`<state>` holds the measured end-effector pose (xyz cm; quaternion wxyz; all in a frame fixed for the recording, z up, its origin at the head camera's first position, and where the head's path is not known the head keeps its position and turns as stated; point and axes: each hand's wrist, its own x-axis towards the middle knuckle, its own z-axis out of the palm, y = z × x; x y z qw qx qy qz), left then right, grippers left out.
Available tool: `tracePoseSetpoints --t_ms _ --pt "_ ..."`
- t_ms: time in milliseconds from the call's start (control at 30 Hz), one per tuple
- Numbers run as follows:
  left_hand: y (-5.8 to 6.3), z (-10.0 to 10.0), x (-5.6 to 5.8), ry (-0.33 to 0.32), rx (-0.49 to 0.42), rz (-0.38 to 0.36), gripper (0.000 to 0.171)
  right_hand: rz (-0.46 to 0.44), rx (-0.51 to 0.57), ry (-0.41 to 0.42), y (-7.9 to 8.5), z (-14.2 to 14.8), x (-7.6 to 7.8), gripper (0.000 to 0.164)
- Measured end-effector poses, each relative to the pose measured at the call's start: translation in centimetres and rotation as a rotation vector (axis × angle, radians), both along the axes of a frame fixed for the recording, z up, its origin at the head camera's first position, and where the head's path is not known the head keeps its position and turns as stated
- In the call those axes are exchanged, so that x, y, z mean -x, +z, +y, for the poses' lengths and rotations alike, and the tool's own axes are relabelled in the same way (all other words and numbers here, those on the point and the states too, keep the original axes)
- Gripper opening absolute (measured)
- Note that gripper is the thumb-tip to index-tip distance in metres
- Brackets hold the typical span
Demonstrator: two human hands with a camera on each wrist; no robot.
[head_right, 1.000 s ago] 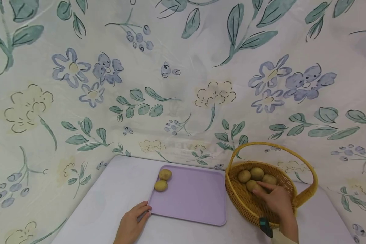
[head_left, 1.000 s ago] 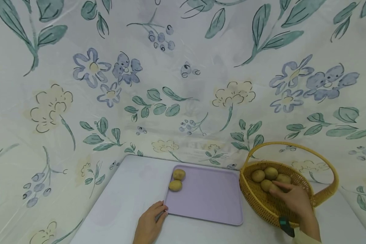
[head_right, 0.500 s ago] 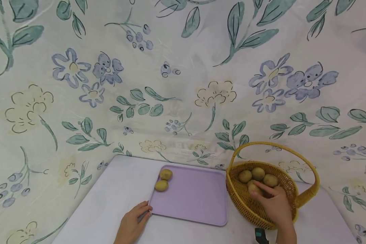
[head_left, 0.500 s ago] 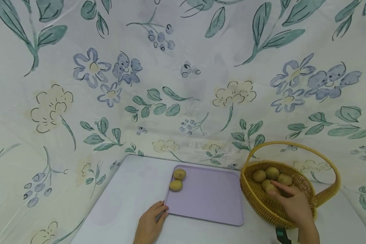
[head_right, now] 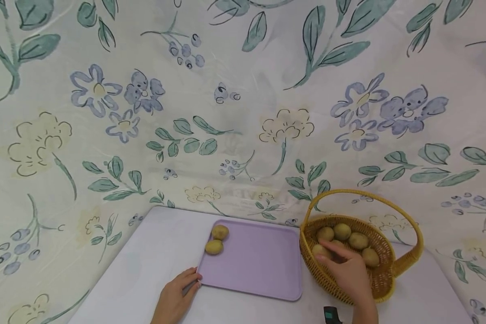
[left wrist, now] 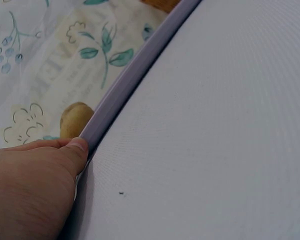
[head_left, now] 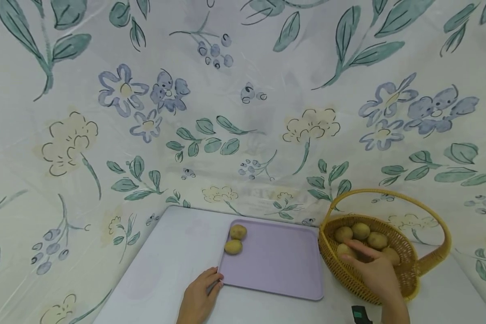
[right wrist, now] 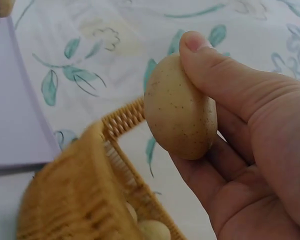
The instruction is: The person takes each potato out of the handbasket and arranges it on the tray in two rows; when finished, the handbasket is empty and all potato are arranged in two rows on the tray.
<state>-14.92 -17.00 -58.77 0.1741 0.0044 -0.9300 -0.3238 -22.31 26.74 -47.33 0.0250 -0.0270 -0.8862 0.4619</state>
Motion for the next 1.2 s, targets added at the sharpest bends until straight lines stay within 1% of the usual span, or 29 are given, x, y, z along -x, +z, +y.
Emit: tracePoseSetpoints --t_ms 333,433,600,800,900,1067,1200 --pt "-0.2 -0.1 0.0 -0.001 0.011 0.016 0.015 0.192 0.122 0.120 -0.2 -3.6 0.4 0.044" --pt "-0.3 -0.1 0.1 0.001 0.013 0.015 0.015 0.195 0.158 0.155 -0.2 -4.7 0.6 0.044" --pt "-0.2 -0.1 0.1 0.004 0.013 0.013 0.015 0.168 0.201 0.191 -0.4 -6.6 1.0 0.046" --pt "0.0 0.1 0.0 0.004 0.018 0.028 0.015 0.187 0.303 0.266 -0.9 -8.9 1.5 0.043" --pt "0.0 0.1 -0.1 0.000 0.019 0.023 0.015 0.193 0.345 0.297 -1.1 -10.1 1.6 0.043" --pt "-0.1 0.0 0.0 -0.008 0.013 0.026 0.016 0.232 0.388 0.363 -1.4 -12.1 1.7 0.042" --pt "-0.2 0.0 0.0 0.001 0.008 0.027 0.016 0.232 0.401 0.400 -1.6 -13.8 1.8 0.043"
